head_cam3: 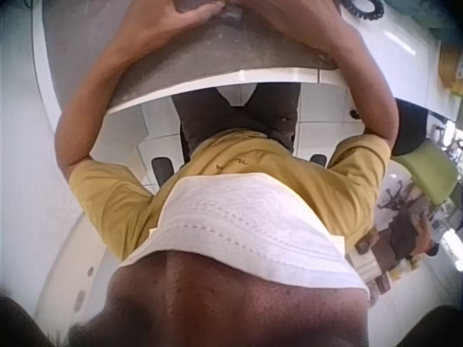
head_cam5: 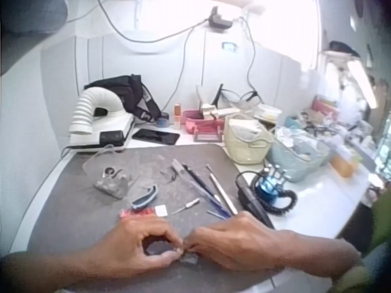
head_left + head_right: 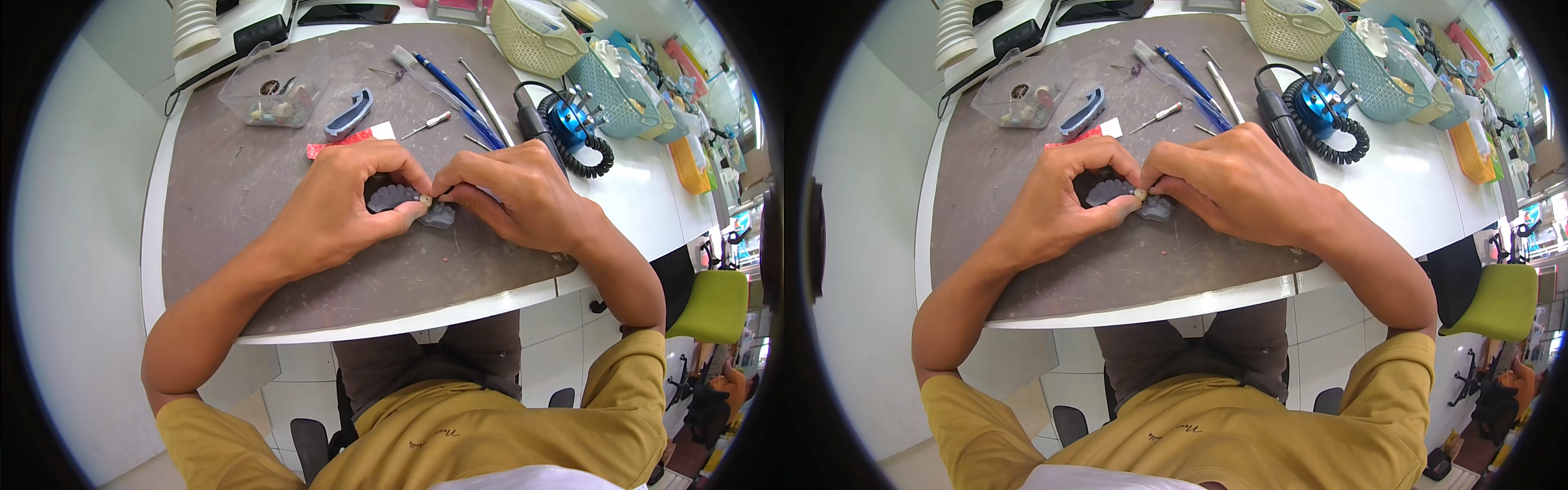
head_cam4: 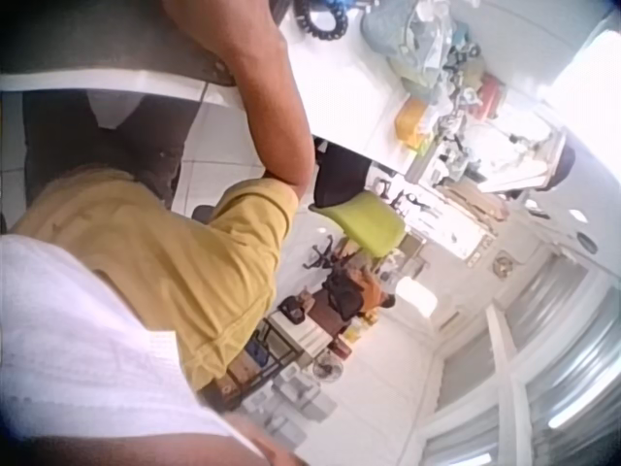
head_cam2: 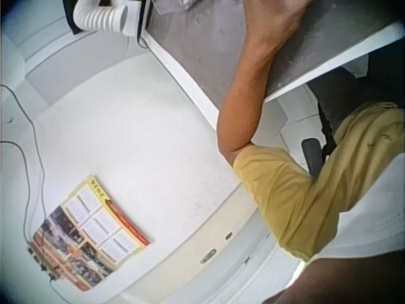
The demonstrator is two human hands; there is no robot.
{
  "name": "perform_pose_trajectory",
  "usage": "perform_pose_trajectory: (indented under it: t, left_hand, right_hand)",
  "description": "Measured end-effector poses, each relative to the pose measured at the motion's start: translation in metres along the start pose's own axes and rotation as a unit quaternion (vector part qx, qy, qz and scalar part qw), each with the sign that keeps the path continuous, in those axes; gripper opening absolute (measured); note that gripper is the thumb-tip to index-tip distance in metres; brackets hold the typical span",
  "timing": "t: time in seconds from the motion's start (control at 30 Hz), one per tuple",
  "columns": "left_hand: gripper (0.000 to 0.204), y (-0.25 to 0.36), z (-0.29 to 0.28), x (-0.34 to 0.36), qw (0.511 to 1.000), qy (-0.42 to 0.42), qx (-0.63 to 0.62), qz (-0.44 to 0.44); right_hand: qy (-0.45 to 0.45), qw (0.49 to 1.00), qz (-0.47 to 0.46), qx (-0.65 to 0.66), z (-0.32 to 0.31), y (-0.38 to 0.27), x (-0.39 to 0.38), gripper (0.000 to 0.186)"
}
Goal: The person uses a small pick tool to adjust a dental crown, fits the crown onto a dental model, and uses a motorized handpiece to polish the crown's surface.
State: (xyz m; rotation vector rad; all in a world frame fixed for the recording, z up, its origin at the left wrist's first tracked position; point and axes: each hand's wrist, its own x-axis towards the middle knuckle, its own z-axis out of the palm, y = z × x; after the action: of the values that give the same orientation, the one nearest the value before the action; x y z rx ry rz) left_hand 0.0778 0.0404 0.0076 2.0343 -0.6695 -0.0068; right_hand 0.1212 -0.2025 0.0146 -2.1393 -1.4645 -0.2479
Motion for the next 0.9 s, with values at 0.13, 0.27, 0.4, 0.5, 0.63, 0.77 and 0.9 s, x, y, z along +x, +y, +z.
perform_pose_trajectory:
  t: [0.13,0.27,0.4,0.5,0.63,0.77,0.9]
  left_hand:
    - [0.016,-0.0037,0.0006,-0.0003,1.0,0.008,-0.012,0.012]
    - [0.016,-0.0019,0.0009,0.0004,1.0,0.007,-0.019,0.004]
    - [0.016,-0.0031,0.0006,-0.0001,1.0,0.009,-0.015,0.006]
    - [0.016,-0.0025,0.0006,0.0,1.0,0.008,-0.013,0.006]
    - [0.015,-0.0013,0.0006,0.0008,1.0,0.007,-0.017,0.003]
    - [0.015,-0.0001,0.0004,0.0003,1.0,0.0,-0.012,0.002]
    - [0.015,-0.0021,0.0014,0.0001,1.0,0.0,-0.007,0.019]
  right_hand:
    - [0.005,1.0,-0.004,0.002,0.0,-0.0001,0.0009,0.013]
    - [0.017,1.0,-0.005,0.018,0.0015,-0.0001,0.0011,0.011]
    - [0.013,1.0,-0.001,0.02,0.0009,-0.0007,0.0016,0.011]
    - [0.021,0.999,-0.001,0.028,0.0016,0.0,0.0016,0.011]
    - [0.024,0.999,0.016,0.042,0.0015,0.0003,0.0012,0.011]
    - [0.092,0.994,0.031,0.041,0.002,0.0043,0.0028,0.015]
    - [0.083,0.993,0.063,-0.054,-0.0071,0.006,0.0029,0.015]
